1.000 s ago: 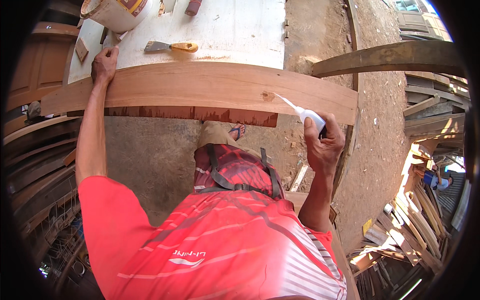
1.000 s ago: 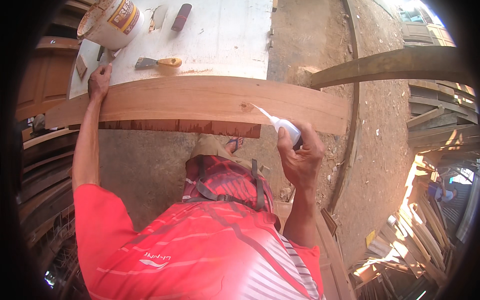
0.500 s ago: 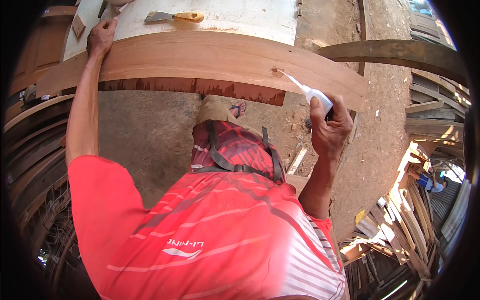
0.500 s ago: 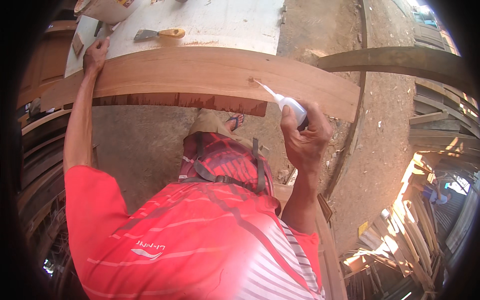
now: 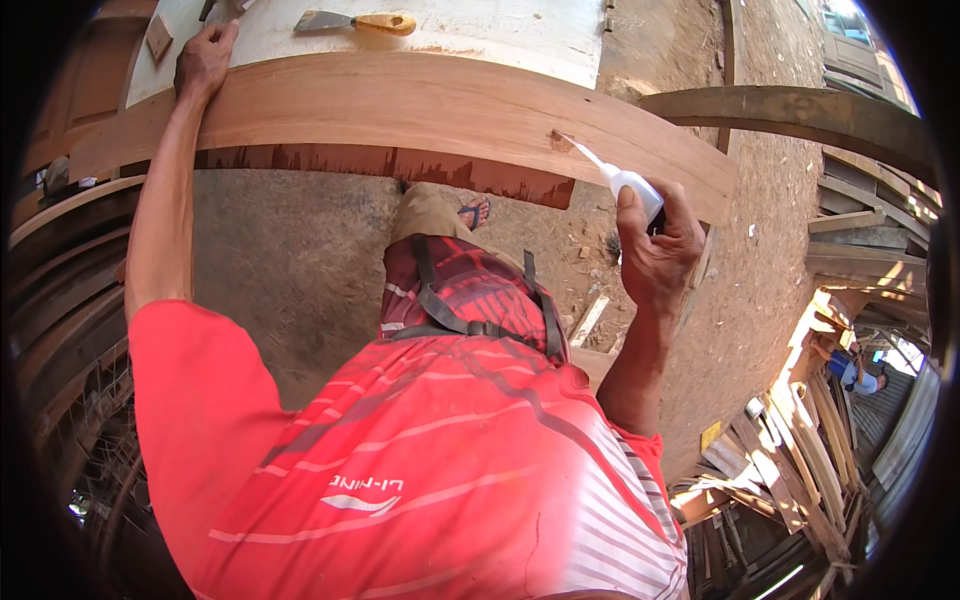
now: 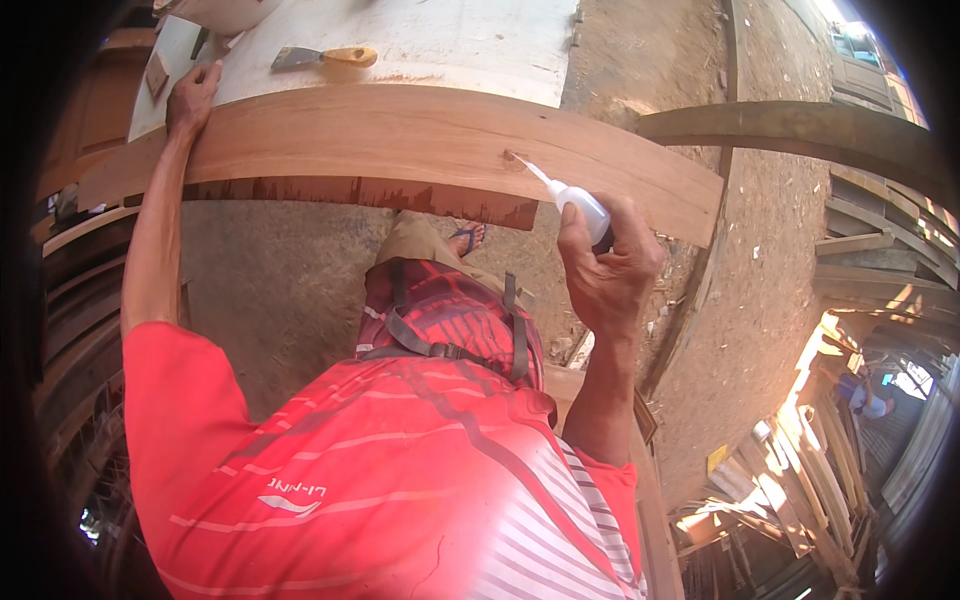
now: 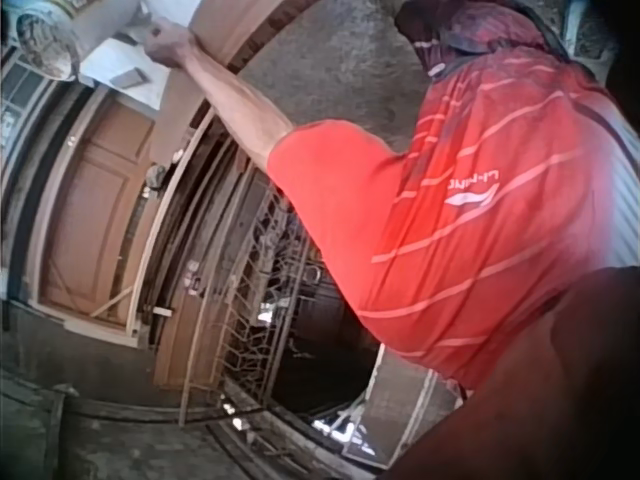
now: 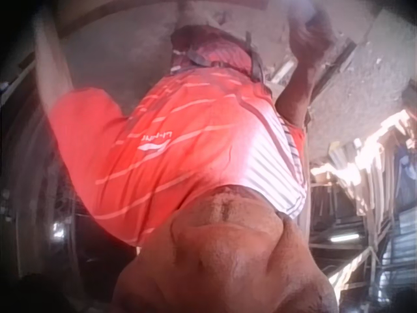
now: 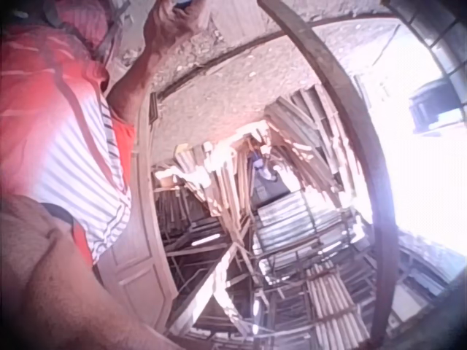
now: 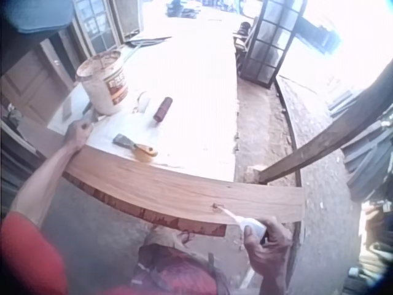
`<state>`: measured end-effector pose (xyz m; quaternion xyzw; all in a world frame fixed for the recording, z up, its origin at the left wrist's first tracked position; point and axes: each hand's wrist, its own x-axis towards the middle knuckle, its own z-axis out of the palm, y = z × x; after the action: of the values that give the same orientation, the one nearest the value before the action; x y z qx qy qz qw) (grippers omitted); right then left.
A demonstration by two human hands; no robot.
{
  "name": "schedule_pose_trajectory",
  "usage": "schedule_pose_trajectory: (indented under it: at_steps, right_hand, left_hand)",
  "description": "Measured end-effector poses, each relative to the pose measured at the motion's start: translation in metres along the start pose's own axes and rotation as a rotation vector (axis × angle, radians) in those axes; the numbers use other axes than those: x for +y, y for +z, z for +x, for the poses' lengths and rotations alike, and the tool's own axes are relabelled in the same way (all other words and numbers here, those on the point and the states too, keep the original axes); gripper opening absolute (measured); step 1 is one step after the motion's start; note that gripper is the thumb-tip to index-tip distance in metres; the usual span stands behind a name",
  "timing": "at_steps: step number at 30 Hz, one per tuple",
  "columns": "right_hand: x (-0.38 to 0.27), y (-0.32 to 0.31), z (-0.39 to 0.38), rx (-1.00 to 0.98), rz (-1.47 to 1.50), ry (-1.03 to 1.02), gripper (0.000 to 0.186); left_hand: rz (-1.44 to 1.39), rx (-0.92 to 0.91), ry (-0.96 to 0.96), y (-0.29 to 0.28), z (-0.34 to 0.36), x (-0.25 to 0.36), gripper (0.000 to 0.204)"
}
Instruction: The person applies a brown paste to gaps in a wooden board using a spatula, applies white glue to the surface, and sands the board with a small block.
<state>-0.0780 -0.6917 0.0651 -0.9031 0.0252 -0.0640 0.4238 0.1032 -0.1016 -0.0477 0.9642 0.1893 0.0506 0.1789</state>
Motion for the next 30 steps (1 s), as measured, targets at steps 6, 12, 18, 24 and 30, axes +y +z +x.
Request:
schedule_pose_trajectory:
  at_steps: [6,12,18,24,30]
  right_hand:
    - [0.002,0.003,0.001,-0.008,-0.014,0.012,0.015]
    - [-0.002,0.002,0.002,-0.022,-0.029,-0.033,0.015]
    - [-0.001,0.002,0.002,-0.033,-0.018,-0.033,0.015]
    - [-0.005,0.001,0.001,-0.032,-0.010,-0.024,0.015]
    - [-0.005,0.001,0.001,-0.038,-0.016,-0.033,0.015]
  left_hand:
    - [0.016,0.034,0.029,0.003,-0.001,0.000,0.054]
    - [0.003,0.043,0.018,0.006,0.001,-0.003,0.054]
    - [0.023,0.021,0.010,0.005,0.003,-0.007,0.054]
    - [0.029,0.053,0.019,0.008,0.006,-0.010,0.055]
    - [0.022,0.011,-0.004,0.004,0.003,-0.007,0.055]
